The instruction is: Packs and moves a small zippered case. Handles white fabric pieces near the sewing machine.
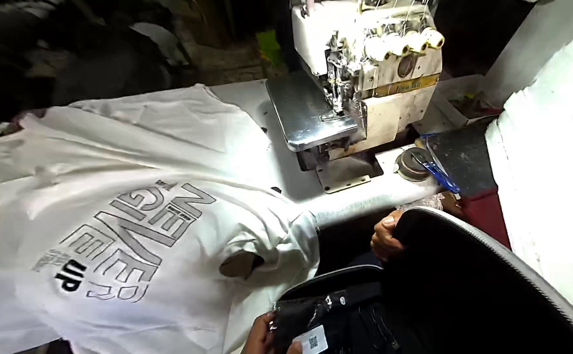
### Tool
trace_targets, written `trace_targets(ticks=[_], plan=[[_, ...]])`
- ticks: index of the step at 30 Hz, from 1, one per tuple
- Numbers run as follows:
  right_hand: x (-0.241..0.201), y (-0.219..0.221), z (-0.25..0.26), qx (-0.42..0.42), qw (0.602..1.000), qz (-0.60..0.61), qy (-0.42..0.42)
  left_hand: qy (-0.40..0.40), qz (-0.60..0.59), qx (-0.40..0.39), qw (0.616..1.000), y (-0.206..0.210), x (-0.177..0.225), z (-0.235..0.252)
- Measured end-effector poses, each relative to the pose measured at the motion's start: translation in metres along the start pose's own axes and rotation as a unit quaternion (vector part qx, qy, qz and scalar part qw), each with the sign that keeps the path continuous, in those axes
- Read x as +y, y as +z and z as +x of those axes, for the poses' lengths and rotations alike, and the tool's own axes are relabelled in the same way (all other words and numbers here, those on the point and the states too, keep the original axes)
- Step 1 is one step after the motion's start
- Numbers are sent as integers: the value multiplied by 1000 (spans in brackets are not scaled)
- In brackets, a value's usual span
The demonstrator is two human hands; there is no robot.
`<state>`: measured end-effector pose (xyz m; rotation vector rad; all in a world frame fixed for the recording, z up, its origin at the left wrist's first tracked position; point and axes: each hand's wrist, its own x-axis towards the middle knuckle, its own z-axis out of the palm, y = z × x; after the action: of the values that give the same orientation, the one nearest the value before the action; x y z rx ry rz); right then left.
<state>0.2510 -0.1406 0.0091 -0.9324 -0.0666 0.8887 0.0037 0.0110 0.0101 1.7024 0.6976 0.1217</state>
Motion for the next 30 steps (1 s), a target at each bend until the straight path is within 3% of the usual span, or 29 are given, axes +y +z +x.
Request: trace_targets(ticks=[3,5,9,12,15,17,19,21,23,25,27,29,30], plan=[[-19,13,-1,78,980,-152,105,-12,25,-14,1000,5,0,6],[-24,14,2,76,964,-215,135,-7,32,-30,999,6,-2,12],[-21,12,2,55,972,-187,130,15,38,-83,996,7,-13,31],[-16,13,1,67,986,-120,93,2,190,-121,974,8,-17,46],[-12,17,0,90,989,-102,66,-18,380,-126,916,15,-4,51],[-12,18,0,90,989,-99,63,49,498,-73,863,28,4,47],[-12,17,-1,83,990,-91,67,185,520,-26,833,41,1,47],[-10,17,0,75,993,-73,51,281,450,-92,843,56,4,45],[-7,17,0,82,995,-45,37,319,384,-205,842,76,3,43],[-7,18,-1,81,995,-56,36,357,400,-255,804,92,-7,45],[-2,3,1,-10,999,-36,7,335,436,-303,779,99,-9,50],[9,-37,15,-254,967,7,-24,280,473,-336,765,102,-8,53],[10,-46,22,-315,949,10,-21,254,484,-345,763,103,-7,54]])
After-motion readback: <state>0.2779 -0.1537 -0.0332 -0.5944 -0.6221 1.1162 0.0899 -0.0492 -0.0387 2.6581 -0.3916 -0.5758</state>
